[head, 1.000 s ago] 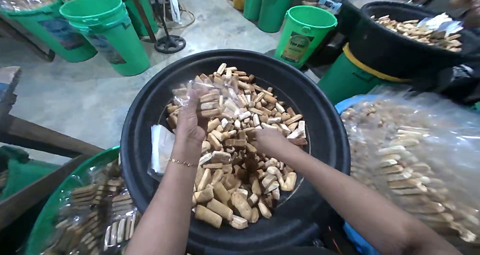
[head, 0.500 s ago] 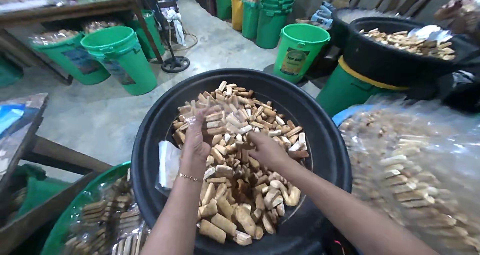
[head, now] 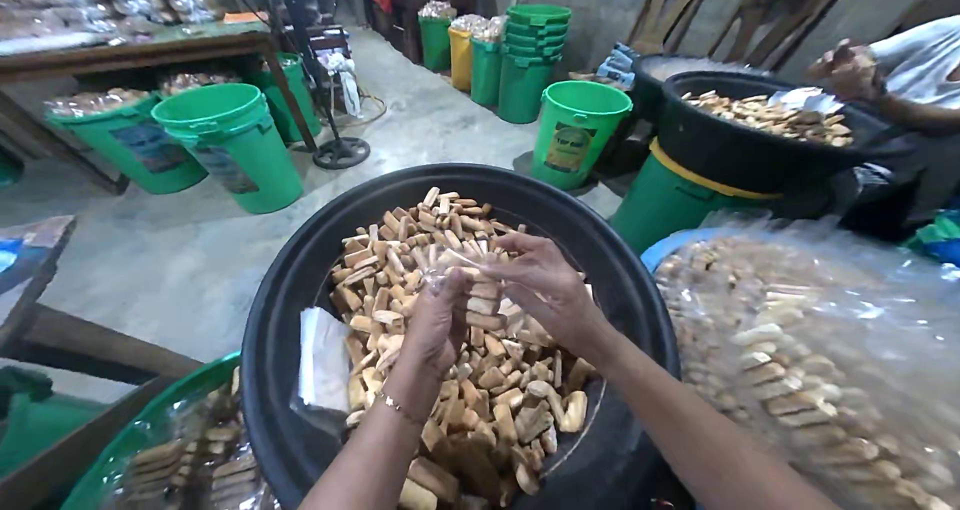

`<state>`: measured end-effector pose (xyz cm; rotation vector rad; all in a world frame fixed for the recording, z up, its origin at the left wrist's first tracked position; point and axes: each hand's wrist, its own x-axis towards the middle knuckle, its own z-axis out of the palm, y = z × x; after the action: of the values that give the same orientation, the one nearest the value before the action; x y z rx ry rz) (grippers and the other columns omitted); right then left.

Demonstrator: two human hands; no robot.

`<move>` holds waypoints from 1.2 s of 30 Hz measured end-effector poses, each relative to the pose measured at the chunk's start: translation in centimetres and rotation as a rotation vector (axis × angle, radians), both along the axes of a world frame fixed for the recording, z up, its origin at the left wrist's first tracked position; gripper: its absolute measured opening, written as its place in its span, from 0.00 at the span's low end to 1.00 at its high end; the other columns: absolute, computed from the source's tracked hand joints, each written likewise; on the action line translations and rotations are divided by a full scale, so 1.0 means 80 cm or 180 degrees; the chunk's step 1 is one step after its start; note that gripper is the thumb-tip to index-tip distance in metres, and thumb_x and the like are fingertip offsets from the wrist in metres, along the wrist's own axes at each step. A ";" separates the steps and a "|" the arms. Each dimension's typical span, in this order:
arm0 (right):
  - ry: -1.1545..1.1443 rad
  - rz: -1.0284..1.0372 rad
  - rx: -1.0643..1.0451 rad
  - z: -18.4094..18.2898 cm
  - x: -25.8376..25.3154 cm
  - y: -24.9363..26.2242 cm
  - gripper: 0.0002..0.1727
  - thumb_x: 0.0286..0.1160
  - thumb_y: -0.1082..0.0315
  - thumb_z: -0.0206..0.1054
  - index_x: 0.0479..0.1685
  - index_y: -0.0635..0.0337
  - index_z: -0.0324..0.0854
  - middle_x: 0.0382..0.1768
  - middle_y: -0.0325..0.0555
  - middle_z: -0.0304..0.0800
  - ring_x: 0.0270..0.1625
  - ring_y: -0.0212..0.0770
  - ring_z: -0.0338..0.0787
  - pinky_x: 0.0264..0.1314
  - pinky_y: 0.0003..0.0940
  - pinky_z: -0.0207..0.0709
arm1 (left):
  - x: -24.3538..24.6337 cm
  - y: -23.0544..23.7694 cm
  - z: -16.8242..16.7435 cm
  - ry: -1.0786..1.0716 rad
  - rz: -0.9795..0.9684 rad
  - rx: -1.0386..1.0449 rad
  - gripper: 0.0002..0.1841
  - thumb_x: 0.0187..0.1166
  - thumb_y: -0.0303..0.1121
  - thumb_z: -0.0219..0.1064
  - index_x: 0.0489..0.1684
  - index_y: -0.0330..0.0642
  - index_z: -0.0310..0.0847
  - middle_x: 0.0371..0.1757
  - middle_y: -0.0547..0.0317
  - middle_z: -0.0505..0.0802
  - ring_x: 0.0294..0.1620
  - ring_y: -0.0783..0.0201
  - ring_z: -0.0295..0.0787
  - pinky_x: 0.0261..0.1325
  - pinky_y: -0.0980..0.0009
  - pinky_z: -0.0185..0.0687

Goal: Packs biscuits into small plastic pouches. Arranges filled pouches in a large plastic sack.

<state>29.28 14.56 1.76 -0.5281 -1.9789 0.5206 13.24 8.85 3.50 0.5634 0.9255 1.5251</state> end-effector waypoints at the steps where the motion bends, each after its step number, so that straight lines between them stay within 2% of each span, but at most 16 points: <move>1: -0.0118 0.0048 -0.0224 0.004 0.007 0.000 0.16 0.83 0.66 0.62 0.58 0.58 0.92 0.70 0.56 0.84 0.69 0.42 0.85 0.72 0.36 0.80 | -0.004 0.001 0.000 0.0152 0.0099 0.0004 0.12 0.94 0.31 0.45 0.53 0.38 0.75 0.32 0.59 0.91 0.32 0.68 0.92 0.40 0.71 0.92; 3: -0.0436 -0.0170 -0.0572 0.004 0.021 -0.001 0.15 0.82 0.69 0.61 0.59 0.62 0.90 0.62 0.52 0.87 0.60 0.37 0.89 0.62 0.33 0.86 | -0.018 0.003 -0.006 0.0360 0.0353 -0.0024 0.11 0.93 0.32 0.49 0.54 0.40 0.78 0.30 0.62 0.90 0.30 0.70 0.89 0.36 0.74 0.88; 4: -0.0899 -0.0346 -0.0818 0.001 0.024 -0.002 0.14 0.82 0.70 0.61 0.58 0.63 0.88 0.55 0.51 0.90 0.52 0.38 0.91 0.57 0.36 0.87 | -0.030 0.004 -0.014 0.0335 0.0418 0.0014 0.12 0.93 0.33 0.50 0.56 0.41 0.79 0.32 0.61 0.91 0.31 0.69 0.90 0.38 0.72 0.89; 5: -0.1654 -0.0391 -0.1194 -0.001 0.021 -0.002 0.14 0.85 0.70 0.61 0.60 0.65 0.87 0.52 0.56 0.91 0.52 0.47 0.92 0.59 0.46 0.85 | -0.042 0.007 -0.019 0.0272 0.0434 0.0060 0.14 0.93 0.36 0.49 0.57 0.41 0.81 0.34 0.59 0.92 0.32 0.68 0.91 0.39 0.71 0.90; 7: -0.3407 -0.0163 -0.1779 -0.016 -0.003 0.001 0.18 0.87 0.68 0.59 0.69 0.66 0.81 0.61 0.67 0.87 0.66 0.66 0.86 0.70 0.66 0.74 | -0.059 0.015 -0.022 0.0161 0.0499 0.0047 0.17 0.94 0.41 0.47 0.54 0.42 0.81 0.34 0.59 0.93 0.32 0.67 0.93 0.37 0.71 0.92; 9: -0.4371 0.0084 -0.1692 -0.042 -0.025 -0.004 0.22 0.86 0.74 0.56 0.76 0.69 0.74 0.69 0.73 0.80 0.73 0.74 0.79 0.71 0.72 0.70 | -0.064 0.020 -0.023 0.0071 0.0611 -0.0048 0.17 0.94 0.42 0.48 0.53 0.44 0.81 0.36 0.58 0.93 0.34 0.66 0.93 0.39 0.71 0.91; 14: -0.4570 0.0361 -0.1143 -0.077 -0.038 0.016 0.20 0.87 0.77 0.52 0.74 0.71 0.74 0.70 0.72 0.78 0.70 0.74 0.81 0.69 0.68 0.73 | -0.059 0.023 -0.021 0.0038 0.0734 -0.0152 0.14 0.93 0.39 0.50 0.54 0.43 0.82 0.38 0.57 0.94 0.36 0.66 0.93 0.40 0.70 0.92; 17: -0.4245 0.0113 -0.1285 -0.053 -0.036 0.023 0.19 0.87 0.74 0.54 0.72 0.72 0.76 0.71 0.70 0.79 0.70 0.71 0.82 0.70 0.68 0.73 | -0.056 0.024 -0.011 -0.0013 0.0845 -0.0168 0.15 0.94 0.37 0.48 0.54 0.42 0.81 0.36 0.57 0.93 0.34 0.65 0.93 0.40 0.69 0.92; 19: -0.3412 -0.0357 -0.1532 -0.015 -0.023 0.021 0.20 0.85 0.68 0.60 0.69 0.71 0.79 0.70 0.70 0.80 0.71 0.69 0.82 0.72 0.66 0.72 | -0.060 0.026 -0.007 -0.0084 0.1023 -0.0197 0.13 0.94 0.36 0.48 0.55 0.41 0.78 0.36 0.56 0.92 0.35 0.65 0.93 0.41 0.69 0.92; 22: -0.1203 -0.0913 -0.1072 0.016 0.020 0.011 0.15 0.80 0.64 0.68 0.52 0.67 0.89 0.58 0.66 0.85 0.54 0.53 0.89 0.57 0.46 0.84 | -0.064 0.028 -0.004 -0.0211 0.1129 -0.0158 0.15 0.94 0.36 0.46 0.58 0.37 0.76 0.38 0.54 0.92 0.37 0.63 0.93 0.43 0.68 0.92; 24: -0.0321 -0.1099 -0.0786 0.031 0.030 -0.001 0.14 0.75 0.60 0.68 0.45 0.62 0.91 0.59 0.57 0.82 0.53 0.36 0.87 0.52 0.27 0.84 | -0.055 0.026 -0.001 -0.0194 0.0941 -0.0070 0.15 0.95 0.37 0.45 0.59 0.38 0.75 0.39 0.54 0.92 0.39 0.63 0.93 0.45 0.66 0.92; 28: 0.0194 -0.1339 0.0476 0.025 0.013 -0.007 0.11 0.75 0.59 0.71 0.41 0.57 0.92 0.60 0.59 0.83 0.60 0.39 0.85 0.63 0.27 0.78 | -0.019 0.010 0.006 -0.0093 0.0217 0.0082 0.18 0.96 0.37 0.41 0.59 0.39 0.77 0.37 0.57 0.94 0.36 0.64 0.94 0.42 0.68 0.93; 31: 0.0203 -0.1147 0.1703 0.006 0.011 0.014 0.10 0.86 0.56 0.64 0.54 0.48 0.84 0.59 0.49 0.78 0.67 0.39 0.79 0.75 0.30 0.72 | 0.000 -0.002 0.004 -0.0322 -0.0125 0.0186 0.18 0.96 0.36 0.40 0.60 0.39 0.76 0.38 0.55 0.95 0.38 0.63 0.96 0.44 0.67 0.94; 32: 0.0190 -0.1067 0.1818 0.006 0.012 0.017 0.11 0.88 0.57 0.62 0.57 0.49 0.84 0.56 0.48 0.80 0.64 0.38 0.82 0.72 0.28 0.74 | 0.003 -0.005 0.003 -0.0327 -0.0204 0.0256 0.18 0.95 0.35 0.40 0.62 0.39 0.76 0.40 0.55 0.95 0.40 0.63 0.96 0.46 0.67 0.94; 34: 0.0221 -0.0994 0.1777 0.017 0.016 0.016 0.15 0.89 0.60 0.61 0.54 0.60 0.87 0.42 0.51 0.92 0.46 0.36 0.91 0.55 0.24 0.83 | 0.005 -0.010 -0.001 -0.0238 -0.0447 0.0435 0.18 0.94 0.33 0.40 0.66 0.37 0.73 0.45 0.54 0.95 0.46 0.62 0.95 0.52 0.65 0.93; 36: 0.0221 -0.0894 0.1489 0.030 0.023 0.006 0.15 0.90 0.61 0.59 0.54 0.66 0.82 0.40 0.51 0.92 0.42 0.29 0.91 0.51 0.16 0.83 | 0.004 -0.013 -0.006 -0.0233 -0.0782 0.0725 0.16 0.91 0.35 0.50 0.68 0.37 0.74 0.51 0.54 0.96 0.51 0.61 0.95 0.58 0.64 0.92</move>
<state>31.12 15.05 4.19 -0.4709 -1.8392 -0.0994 13.59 7.82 3.03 0.7510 0.6053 1.4254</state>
